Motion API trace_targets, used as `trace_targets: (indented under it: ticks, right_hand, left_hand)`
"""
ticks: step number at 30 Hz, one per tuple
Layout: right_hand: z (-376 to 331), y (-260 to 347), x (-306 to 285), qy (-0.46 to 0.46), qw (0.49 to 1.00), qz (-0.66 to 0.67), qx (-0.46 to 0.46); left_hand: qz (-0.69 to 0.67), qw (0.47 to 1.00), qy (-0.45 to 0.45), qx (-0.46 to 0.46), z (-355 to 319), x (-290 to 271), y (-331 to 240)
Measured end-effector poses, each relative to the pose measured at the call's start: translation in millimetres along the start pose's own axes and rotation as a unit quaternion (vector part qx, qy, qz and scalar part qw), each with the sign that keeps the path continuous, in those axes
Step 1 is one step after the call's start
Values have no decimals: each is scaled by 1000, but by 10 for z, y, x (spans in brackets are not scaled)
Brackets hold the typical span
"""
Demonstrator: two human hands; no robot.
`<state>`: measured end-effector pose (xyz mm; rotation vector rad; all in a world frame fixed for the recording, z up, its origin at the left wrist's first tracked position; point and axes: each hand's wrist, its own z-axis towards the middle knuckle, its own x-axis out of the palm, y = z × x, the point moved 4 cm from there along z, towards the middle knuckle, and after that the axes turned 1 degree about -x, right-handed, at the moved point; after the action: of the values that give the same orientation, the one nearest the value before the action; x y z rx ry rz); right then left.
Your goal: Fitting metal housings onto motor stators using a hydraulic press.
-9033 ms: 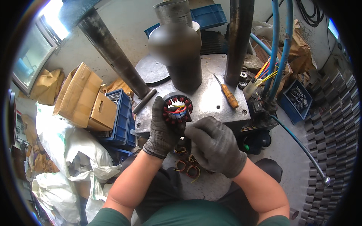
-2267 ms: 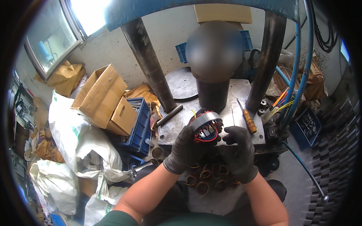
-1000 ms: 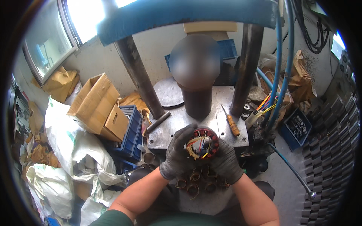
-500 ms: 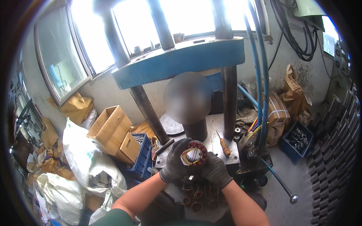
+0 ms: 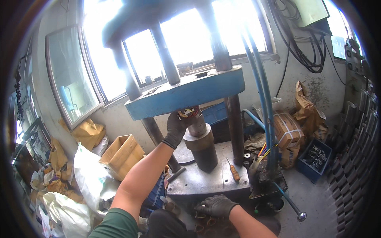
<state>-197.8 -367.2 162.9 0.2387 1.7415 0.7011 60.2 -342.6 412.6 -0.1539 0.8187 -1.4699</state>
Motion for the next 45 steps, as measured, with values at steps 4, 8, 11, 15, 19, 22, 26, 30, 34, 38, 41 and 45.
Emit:
trace_targets:
  ticks: [4,8,11,15,19,22,26,30,34,38,41,45]
  right_hand:
    - [-6,38,-3,-12,1000,-6,25]
    - [-11,22,3,-13,999,-25,24]
    - [-48,80,-46,-7,1000,-17,25]
    - [-61,-45,41,-18,1000,1,13]
    - [-53,-30,54,-19,1000,-21,12]
    - [7,73,26,-17,999,-37,-20]
    - [-118,-38,17,-21,999,-27,9]
    - [-144,-43,-14,-21,999,-45,11]
    - [-76,145,-100,-3,998,-63,-19]
    - [-283,-38,-73,-31,997,-63,30]
    - [-248,124,-127,-22,996,-81,3]
    - [-442,284,-290,-55,996,-54,-34]
  left_hand:
    - [11,999,33,-42,239,117,-151]
    - [-93,989,66,-97,164,140,-170]
    - [-68,992,52,-92,168,128,-79]
    - [14,986,63,-155,127,185,-36]
    - [-108,984,77,-116,234,278,395]
    - [-302,944,101,-86,462,244,922]
    - [-399,903,108,-121,370,544,659]
    - [-291,948,130,-21,368,516,748]
    - [-597,774,136,-161,565,298,1361]
    - [-25,985,167,-36,143,520,252]
    - [-131,979,143,-57,153,270,436]
    - [-24,992,97,-78,-148,76,230]
